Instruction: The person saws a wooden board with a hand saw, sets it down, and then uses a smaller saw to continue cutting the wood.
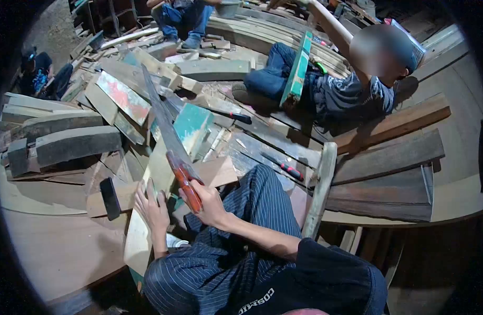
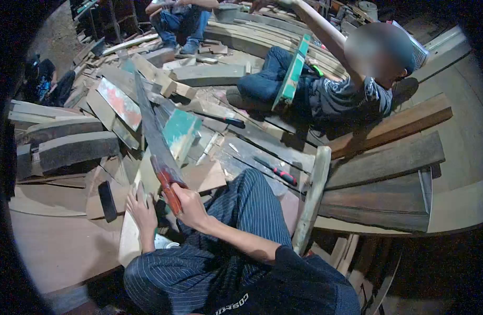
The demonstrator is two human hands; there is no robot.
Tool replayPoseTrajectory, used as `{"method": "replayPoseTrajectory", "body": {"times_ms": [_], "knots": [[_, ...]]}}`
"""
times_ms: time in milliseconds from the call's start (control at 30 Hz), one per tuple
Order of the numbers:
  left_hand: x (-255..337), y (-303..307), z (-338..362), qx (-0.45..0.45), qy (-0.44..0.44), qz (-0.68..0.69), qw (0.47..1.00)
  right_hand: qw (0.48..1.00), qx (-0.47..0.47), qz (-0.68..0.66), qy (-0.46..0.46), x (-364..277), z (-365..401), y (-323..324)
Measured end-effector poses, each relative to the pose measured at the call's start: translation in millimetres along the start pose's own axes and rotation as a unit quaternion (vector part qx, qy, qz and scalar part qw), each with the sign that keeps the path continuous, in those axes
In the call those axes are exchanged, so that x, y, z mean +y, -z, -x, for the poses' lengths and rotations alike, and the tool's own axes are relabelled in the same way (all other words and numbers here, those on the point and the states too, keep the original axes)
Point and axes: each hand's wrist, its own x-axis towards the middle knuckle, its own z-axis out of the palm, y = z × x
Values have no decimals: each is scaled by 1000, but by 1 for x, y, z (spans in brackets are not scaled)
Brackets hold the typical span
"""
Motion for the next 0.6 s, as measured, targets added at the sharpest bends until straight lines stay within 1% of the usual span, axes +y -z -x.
{"method": "replayPoseTrajectory", "body": {"times_ms": [67,133,167,267,300,433,533,600], "knots": [[-3,-2,0,9,-5,16,1000,999,-13,29,-15,-3,0,-2],[-3,-1,-1,14,0,10,1000,999,-22,42,8,-9,-2,0],[-4,-2,-1,15,1,13,1000,997,-63,48,-25,-8,0,-3],[-4,0,-2,23,0,29,999,994,-89,57,11,-3,3,-5],[-3,0,-2,28,-1,36,999,994,-95,48,5,-3,3,-5],[-7,-1,-2,21,2,42,999,996,-74,56,19,-4,4,-8],[-9,-4,-2,30,-8,26,999,997,-67,49,9,-4,5,-10],[-10,-4,-2,32,-10,43,999,997,-71,37,-5,-3,5,-11]]}}
